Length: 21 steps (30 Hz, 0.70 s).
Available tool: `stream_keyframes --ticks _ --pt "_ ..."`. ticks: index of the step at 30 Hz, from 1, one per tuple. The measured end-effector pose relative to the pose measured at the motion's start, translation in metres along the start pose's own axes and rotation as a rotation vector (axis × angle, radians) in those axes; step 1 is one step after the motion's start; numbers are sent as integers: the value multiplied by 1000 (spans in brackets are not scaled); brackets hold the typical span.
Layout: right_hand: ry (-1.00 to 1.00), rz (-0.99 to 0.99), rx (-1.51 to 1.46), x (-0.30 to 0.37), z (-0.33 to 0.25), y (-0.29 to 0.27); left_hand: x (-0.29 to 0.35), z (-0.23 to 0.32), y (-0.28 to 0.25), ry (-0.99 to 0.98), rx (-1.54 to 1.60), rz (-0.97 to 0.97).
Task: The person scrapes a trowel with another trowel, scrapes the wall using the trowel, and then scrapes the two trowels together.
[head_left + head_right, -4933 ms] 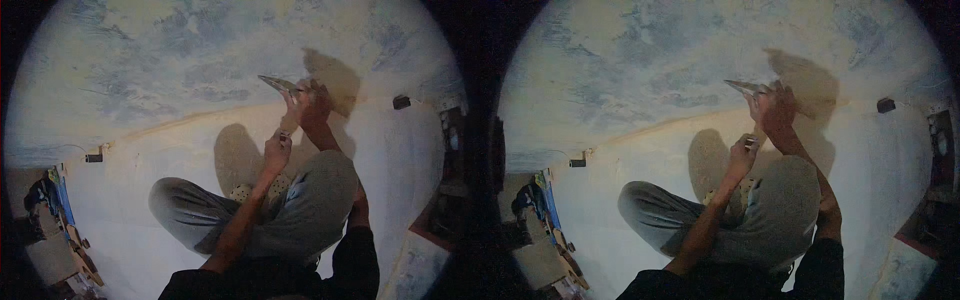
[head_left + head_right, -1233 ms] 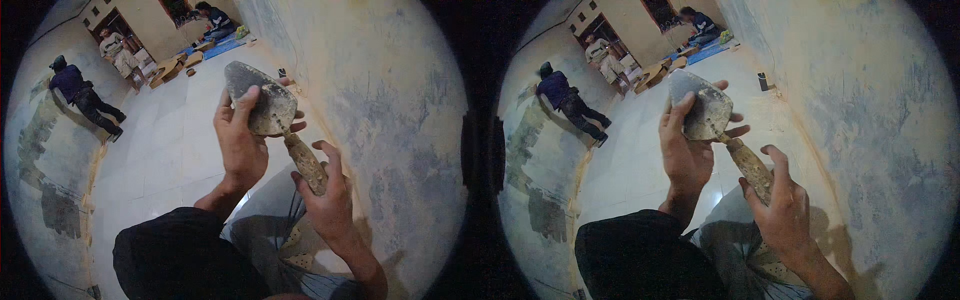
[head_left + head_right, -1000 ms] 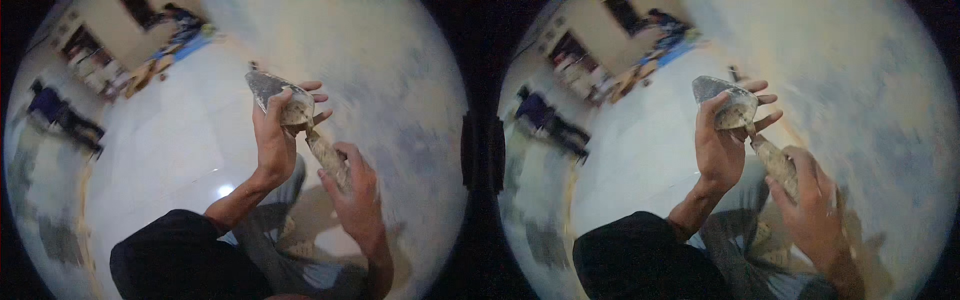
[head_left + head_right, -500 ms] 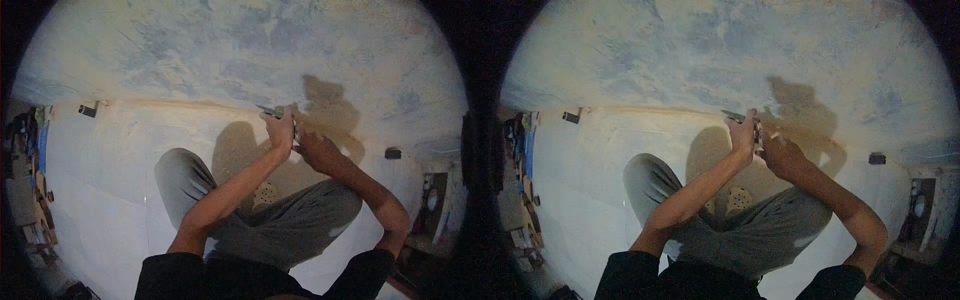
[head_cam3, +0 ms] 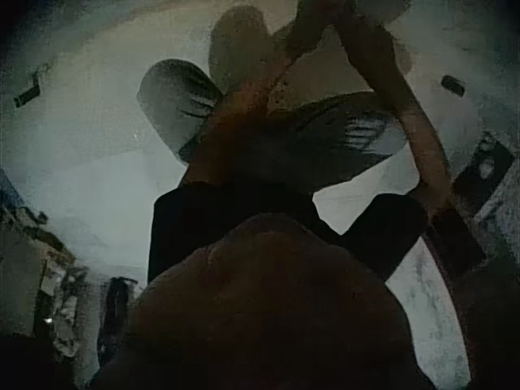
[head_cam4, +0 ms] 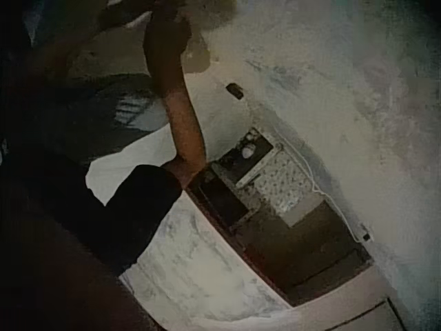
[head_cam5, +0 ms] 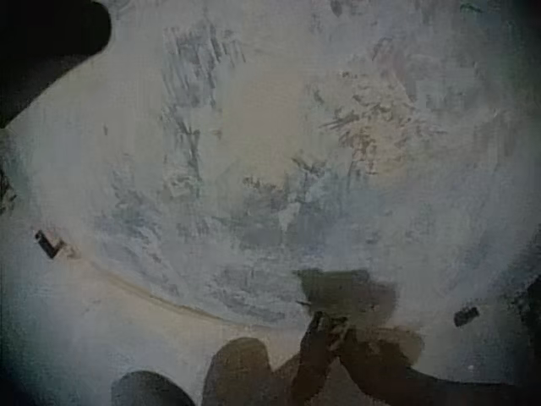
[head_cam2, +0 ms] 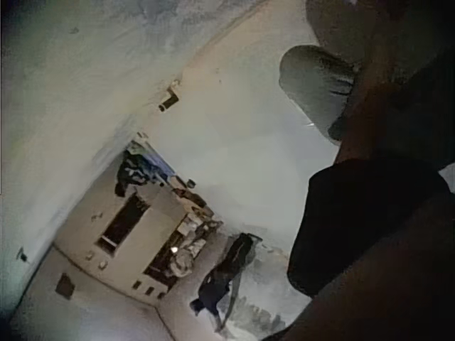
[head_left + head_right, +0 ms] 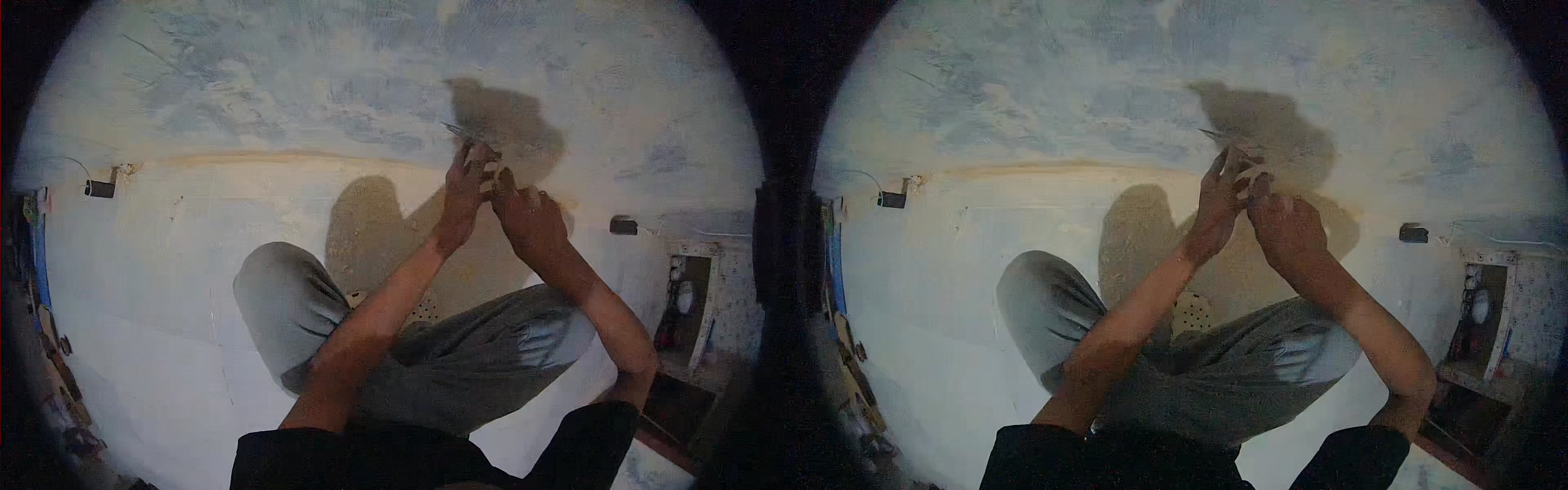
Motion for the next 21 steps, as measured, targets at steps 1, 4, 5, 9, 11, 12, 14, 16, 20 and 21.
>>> stream_keyframes --ticks 1,4,5,9,11,12,14,16,20,21 --pt "-52 10 105 2 -5 -1 -2 1 0 -6 2 1" --pt "-85 15 227 2 -20 -8 -4 1 -3 -20 -52 16" --pt "-69 13 246 -1 -24 -13 -1 4 0 19 -52 -33" --pt "14 -16 196 -8 -30 -26 10 13 9 -86 28 -42" --pt "153 -124 167 -12 -29 -25 14 25 12 3 -106 -70" --pt "162 -121 161 -14 -31 -23 18 34 17 98 -233 -98" --pt "158 -72 149 -15 -31 -23 14 26 16 -72 -95 -65" --pt "186 -94 85 -20 -33 -23 12 14 10 -243 38 -25" --pt "154 -214 -44 -19 -27 -15 8 9 -5 -272 -20 119" --pt "158 -212 -38 -12 -21 -19 7 7 -6 -281 -9 154"
Point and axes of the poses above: each hand's wrist, its own x-axis away from the middle knuckle, its own y-axis out of the palm, z = x × y, the point moved 10 cm from there along -x, towards the middle knuckle, and after that the axes turned 15 degrees about -y, right-handed, at the moved point
